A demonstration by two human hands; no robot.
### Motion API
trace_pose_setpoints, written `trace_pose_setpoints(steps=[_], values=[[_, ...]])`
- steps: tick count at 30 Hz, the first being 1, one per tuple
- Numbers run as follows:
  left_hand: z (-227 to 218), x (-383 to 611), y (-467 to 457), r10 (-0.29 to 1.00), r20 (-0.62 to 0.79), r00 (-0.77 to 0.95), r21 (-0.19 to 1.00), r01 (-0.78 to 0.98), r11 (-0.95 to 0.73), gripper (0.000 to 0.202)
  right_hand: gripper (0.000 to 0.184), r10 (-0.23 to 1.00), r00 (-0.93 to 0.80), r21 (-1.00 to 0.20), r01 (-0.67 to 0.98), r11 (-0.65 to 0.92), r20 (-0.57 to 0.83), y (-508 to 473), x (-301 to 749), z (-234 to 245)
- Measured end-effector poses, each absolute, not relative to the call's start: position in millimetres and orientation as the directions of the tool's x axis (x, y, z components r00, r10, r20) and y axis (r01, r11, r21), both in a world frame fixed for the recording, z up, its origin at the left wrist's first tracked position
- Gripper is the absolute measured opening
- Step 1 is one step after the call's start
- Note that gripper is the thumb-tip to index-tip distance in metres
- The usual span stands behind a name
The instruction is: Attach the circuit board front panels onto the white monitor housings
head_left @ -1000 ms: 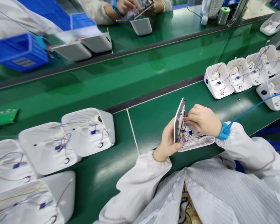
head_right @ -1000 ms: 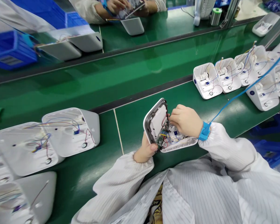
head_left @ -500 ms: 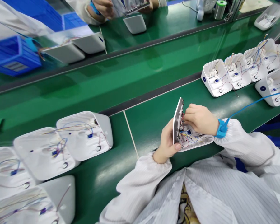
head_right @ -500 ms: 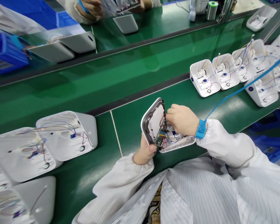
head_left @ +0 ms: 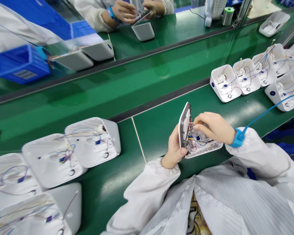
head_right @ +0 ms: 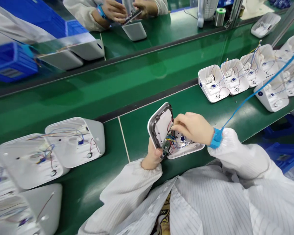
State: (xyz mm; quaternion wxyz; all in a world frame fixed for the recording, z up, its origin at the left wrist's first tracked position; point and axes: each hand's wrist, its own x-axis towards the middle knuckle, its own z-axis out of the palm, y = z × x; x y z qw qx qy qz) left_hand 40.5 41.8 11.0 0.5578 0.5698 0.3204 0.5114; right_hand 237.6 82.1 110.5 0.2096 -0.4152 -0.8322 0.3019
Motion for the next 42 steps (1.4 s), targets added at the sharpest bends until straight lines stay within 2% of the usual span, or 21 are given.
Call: trace_pose_setpoints(steps=[2,4,5,7,10,13,15,17,19,21,23,28,32,36,39,42], values=[[18,42,42,0.935,0.225,0.273,0.940,-0.312,-0.135,0.094,0.039,0.823,-0.569,-0.823,0.461,0.330,0.012,69,240,119],[22,43,42,0.934,0.208,0.290,0.932,-0.348,-0.099,0.094,0.066,0.800,-0.597,-0.879,0.412,0.239,-0.062,56,237,122],[23,44,42,0.936,0.201,0.290,0.929,-0.360,-0.088,0.094,0.073,0.802,-0.590,-0.891,0.408,0.201,-0.089,50,233,121],[23,45,43,0.935,0.209,0.286,0.924,-0.372,-0.092,0.095,0.072,0.837,-0.530,-0.915,0.392,0.098,-0.138,43,225,116],[24,46,44,0.930,0.242,0.277,0.924,-0.359,-0.133,0.095,0.058,0.897,-0.404,-0.961,0.267,-0.069,-0.177,41,215,105],[29,46,46,0.922,0.264,0.282,0.926,-0.343,-0.161,0.094,0.048,0.898,-0.386,-0.975,0.146,-0.169,-0.213,47,214,100],[32,46,46,0.918,0.271,0.290,0.925,-0.342,-0.166,0.092,0.046,0.896,-0.386,-0.965,0.218,-0.145,-0.222,50,216,103],[35,45,46,0.915,0.274,0.296,0.924,-0.345,-0.165,0.092,0.044,0.915,-0.355,-0.901,0.434,-0.021,-0.193,53,220,108],[36,45,46,0.911,0.280,0.304,0.924,-0.344,-0.169,0.093,0.033,0.924,-0.352,-0.747,0.653,0.129,-0.147,54,224,115],[36,44,46,0.902,0.296,0.315,0.924,-0.335,-0.186,0.092,0.018,0.910,-0.396,-0.619,0.747,0.242,-0.122,56,228,121],[36,44,47,0.888,0.314,0.336,0.929,-0.302,-0.213,0.092,0.016,0.882,-0.458,-0.608,0.735,0.301,-0.116,59,231,124],[35,42,48,0.876,0.322,0.358,0.938,-0.250,-0.242,0.095,0.015,0.809,-0.563,-0.725,0.627,0.286,-0.168,75,242,128],[32,42,48,0.872,0.324,0.367,0.939,-0.238,-0.249,0.095,0.012,0.742,-0.632,-0.802,0.552,0.228,-0.224,91,250,128],[31,41,49,0.869,0.319,0.379,0.940,-0.247,-0.237,0.095,0.017,0.658,-0.697,-0.886,0.453,0.097,-0.285,99,254,128],[31,41,49,0.871,0.319,0.373,0.940,-0.243,-0.240,0.096,0.019,0.657,-0.675,-0.875,0.481,0.047,-0.336,98,252,128],[32,41,48,0.873,0.319,0.369,0.940,-0.239,-0.243,0.095,0.015,0.703,-0.627,-0.791,0.593,0.151,-0.336,92,245,128]])
